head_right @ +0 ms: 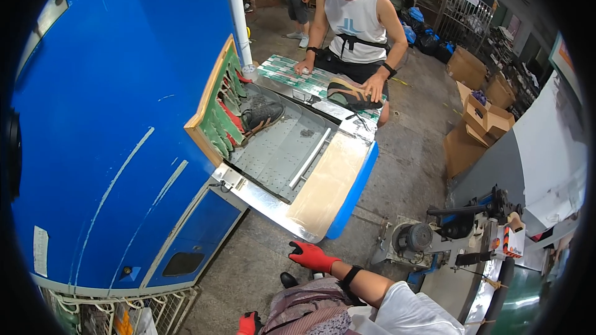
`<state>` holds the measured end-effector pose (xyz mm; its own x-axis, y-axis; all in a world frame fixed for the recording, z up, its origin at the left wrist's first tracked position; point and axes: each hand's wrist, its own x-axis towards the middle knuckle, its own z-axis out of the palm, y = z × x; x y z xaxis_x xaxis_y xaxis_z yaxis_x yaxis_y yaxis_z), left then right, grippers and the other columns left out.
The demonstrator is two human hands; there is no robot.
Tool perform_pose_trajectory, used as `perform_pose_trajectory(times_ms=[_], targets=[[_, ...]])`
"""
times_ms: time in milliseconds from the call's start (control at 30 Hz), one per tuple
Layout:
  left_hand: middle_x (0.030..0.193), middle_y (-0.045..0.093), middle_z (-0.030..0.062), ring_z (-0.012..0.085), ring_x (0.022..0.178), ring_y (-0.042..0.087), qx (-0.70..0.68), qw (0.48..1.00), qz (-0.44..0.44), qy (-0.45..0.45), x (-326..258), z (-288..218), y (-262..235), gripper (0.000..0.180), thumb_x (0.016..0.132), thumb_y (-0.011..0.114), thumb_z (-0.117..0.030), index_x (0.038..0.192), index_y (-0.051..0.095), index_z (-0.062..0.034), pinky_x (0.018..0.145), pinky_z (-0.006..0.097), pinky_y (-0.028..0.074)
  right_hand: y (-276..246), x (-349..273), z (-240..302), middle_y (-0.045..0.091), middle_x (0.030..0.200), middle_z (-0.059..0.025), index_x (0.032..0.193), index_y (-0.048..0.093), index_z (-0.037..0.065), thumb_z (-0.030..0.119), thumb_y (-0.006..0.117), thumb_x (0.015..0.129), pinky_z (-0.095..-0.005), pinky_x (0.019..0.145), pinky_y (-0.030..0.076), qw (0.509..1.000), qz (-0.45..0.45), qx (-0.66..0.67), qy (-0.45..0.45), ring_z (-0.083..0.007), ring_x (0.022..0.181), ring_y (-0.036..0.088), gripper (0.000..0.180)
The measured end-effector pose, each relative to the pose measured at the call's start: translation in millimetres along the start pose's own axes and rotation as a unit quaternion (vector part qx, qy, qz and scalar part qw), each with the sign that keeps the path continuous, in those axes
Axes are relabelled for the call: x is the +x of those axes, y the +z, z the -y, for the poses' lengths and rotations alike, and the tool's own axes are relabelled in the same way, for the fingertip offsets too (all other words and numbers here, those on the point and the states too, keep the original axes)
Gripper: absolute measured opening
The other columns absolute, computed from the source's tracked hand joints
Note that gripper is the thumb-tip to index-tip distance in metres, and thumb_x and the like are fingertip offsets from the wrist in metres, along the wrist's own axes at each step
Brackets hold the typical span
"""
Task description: Placing shoe lasts into shoes, brushing the soles, and placing the shoes on a conveyor belt.
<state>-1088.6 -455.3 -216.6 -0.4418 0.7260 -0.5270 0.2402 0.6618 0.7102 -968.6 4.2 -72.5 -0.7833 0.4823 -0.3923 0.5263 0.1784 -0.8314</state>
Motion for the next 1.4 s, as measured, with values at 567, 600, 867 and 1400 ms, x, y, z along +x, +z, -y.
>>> perform_pose_trajectory(times_ms=[567,600,867,1400], targets=[[0.112,0.066,0.0217,0.0404,0.098,0.064,-0.011,0.997,-0.029,0.074,49.8,1.4,-14.9,0.032,0.091,0.051,-0.008,0.120,0.063,0.0012,0.082,0.050,0.052,-31.3,-3.8,16.0,0.069,0.118,-0.0198,0.145,0.048,0.006,0.041,0.066,0.090,-0.0399,0.096,0.050,0.999,-0.033,0.001,-0.033,-0.0326,0.109,0.066,0.068],[0.112,0.066,0.0232,0.0418,0.099,0.064,0.088,0.991,-0.009,0.104,48.4,-18.1,-21.1,0.033,0.091,0.050,-0.005,0.121,0.062,0.0009,0.081,0.050,0.053,-41.8,6.0,21.4,0.069,0.118,-0.0204,0.147,0.044,0.006,0.042,0.065,0.090,-0.0404,0.097,0.050,0.999,-0.038,0.008,-0.024,-0.0332,0.111,0.065,0.071],[0.119,0.065,0.0253,0.0417,0.114,0.061,-0.021,0.999,0.036,-0.005,35.2,-7.9,-32.2,0.043,0.092,0.050,-0.006,0.134,0.054,0.0022,0.094,0.049,0.051,-169.7,107.2,124.1,0.068,0.120,-0.0218,0.136,0.054,0.008,0.050,0.057,0.088,-0.0466,0.097,0.050,0.955,-0.074,-0.287,-0.007,-0.0384,0.116,0.062,0.064],[0.075,0.067,0.0018,0.0129,0.059,0.057,-0.328,0.895,-0.087,-0.289,5.1,-79.1,-24.0,0.019,0.095,0.066,-0.026,0.099,0.070,-0.0073,0.052,0.029,0.046,-115.9,32.7,-18.0,0.072,0.110,-0.0194,0.125,0.065,0.007,0.032,0.063,0.088,-0.0400,0.090,0.053,0.980,-0.185,0.050,0.060,-0.0337,0.103,0.069,0.045]])
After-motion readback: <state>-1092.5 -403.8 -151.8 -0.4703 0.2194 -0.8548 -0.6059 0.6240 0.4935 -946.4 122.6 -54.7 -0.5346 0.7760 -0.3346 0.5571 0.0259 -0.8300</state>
